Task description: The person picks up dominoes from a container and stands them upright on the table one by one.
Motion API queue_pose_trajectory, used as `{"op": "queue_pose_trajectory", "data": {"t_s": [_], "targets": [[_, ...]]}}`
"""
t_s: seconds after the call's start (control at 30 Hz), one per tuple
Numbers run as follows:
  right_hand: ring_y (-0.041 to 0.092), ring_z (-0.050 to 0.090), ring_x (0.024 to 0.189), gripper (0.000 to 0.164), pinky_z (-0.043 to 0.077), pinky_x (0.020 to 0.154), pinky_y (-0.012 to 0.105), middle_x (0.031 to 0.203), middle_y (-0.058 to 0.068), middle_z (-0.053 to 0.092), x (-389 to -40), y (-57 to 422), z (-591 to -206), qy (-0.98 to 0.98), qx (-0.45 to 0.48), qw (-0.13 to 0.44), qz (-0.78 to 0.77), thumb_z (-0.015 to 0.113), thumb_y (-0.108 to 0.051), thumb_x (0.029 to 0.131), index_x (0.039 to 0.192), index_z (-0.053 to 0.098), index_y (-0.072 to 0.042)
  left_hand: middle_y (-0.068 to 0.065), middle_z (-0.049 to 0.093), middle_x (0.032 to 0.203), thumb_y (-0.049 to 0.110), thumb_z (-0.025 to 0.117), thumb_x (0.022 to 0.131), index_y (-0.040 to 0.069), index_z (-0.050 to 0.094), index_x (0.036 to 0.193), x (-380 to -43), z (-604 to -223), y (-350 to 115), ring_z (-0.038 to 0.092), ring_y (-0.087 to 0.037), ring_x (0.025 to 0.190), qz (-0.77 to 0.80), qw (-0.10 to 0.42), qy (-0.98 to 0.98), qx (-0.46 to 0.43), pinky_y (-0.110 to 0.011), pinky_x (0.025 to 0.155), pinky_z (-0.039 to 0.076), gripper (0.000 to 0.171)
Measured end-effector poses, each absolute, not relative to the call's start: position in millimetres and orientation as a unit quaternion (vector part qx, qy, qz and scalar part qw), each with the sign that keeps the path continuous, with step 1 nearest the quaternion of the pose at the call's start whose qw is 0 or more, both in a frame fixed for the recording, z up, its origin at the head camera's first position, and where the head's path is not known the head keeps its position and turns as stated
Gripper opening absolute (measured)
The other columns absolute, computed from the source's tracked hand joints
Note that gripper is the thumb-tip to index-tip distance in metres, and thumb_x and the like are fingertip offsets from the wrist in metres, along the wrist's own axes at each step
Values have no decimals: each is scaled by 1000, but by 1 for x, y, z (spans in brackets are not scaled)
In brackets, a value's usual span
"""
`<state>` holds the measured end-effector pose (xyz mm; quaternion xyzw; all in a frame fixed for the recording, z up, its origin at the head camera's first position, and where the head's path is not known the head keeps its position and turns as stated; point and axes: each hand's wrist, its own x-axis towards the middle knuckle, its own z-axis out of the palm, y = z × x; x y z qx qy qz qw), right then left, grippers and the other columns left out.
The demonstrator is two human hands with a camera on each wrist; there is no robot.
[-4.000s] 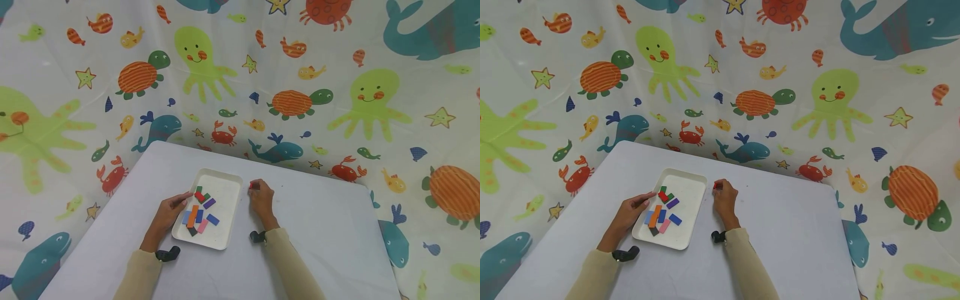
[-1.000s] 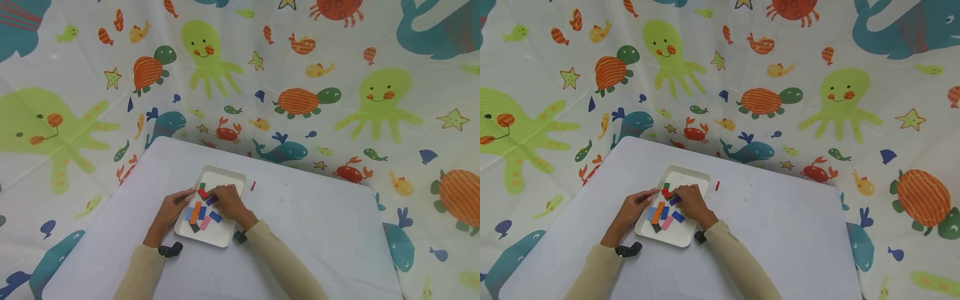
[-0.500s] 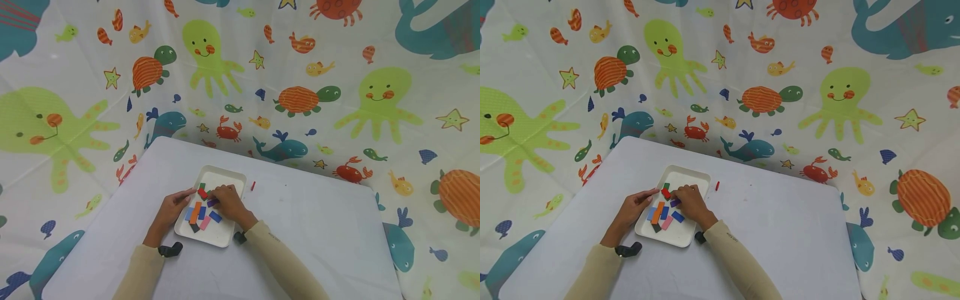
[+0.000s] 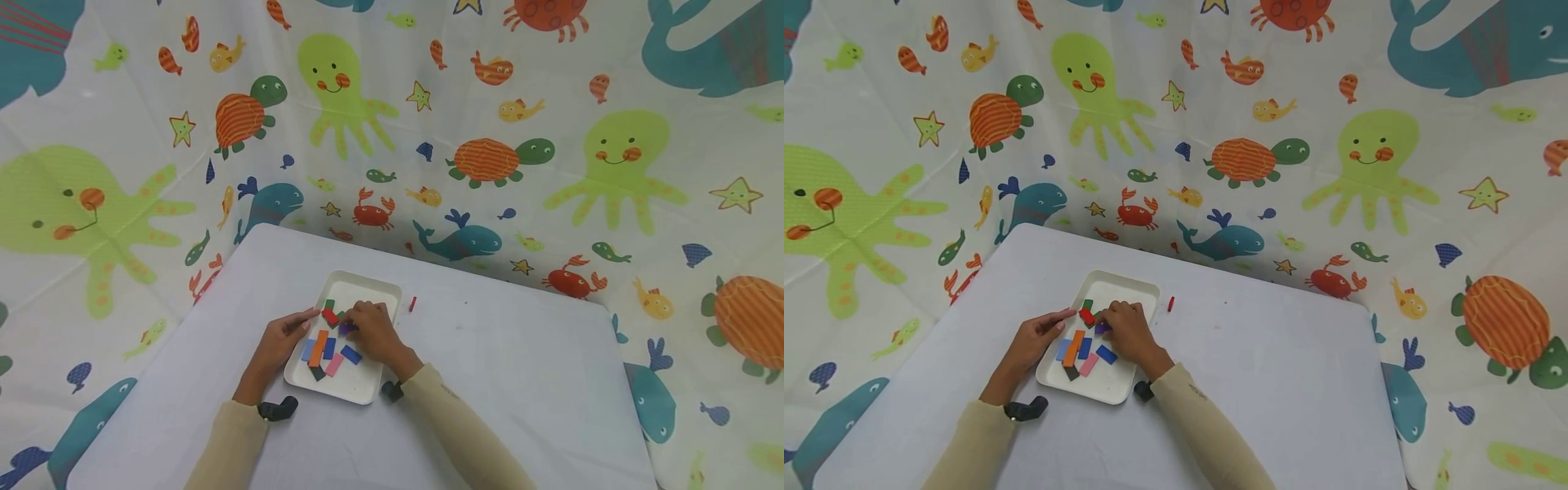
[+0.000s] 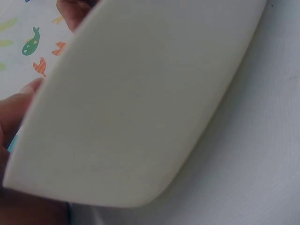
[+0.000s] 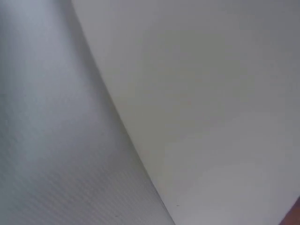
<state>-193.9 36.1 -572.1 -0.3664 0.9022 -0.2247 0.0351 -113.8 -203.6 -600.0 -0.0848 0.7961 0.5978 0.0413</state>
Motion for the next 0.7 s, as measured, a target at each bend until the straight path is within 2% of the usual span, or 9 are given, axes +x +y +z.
{"op": "queue_pose_trajectory", "data": {"t_s": [0.17,0.47,0.7], "targets": [[9,64,110,24,44,102,33,112,-9,71,-192,40,-568,902,-336,28,-268,77,-23,99,123,75,-26,-7,49,166,27,59,111,16,61,151,-114,-600,-204,37,-32,160,597,43,796,-89,-49,126,35,42],[10,66,111,26,42,109,39,114,-9,72,-192,48,-560,901,-276,25,-333,78,-19,98,123,70,-24,-9,49,166,27,60,110,16,62,150,-115,-600,-204,37,-33,160,590,44,801,-96,-51,127,35,41],[13,68,108,28,42,109,45,112,-5,72,-192,56,-552,891,-259,-10,-372,79,-14,97,122,69,-20,-9,49,166,26,59,111,16,62,151,-114,-599,-204,37,-34,160,588,42,803,-90,-51,126,35,41]]}}
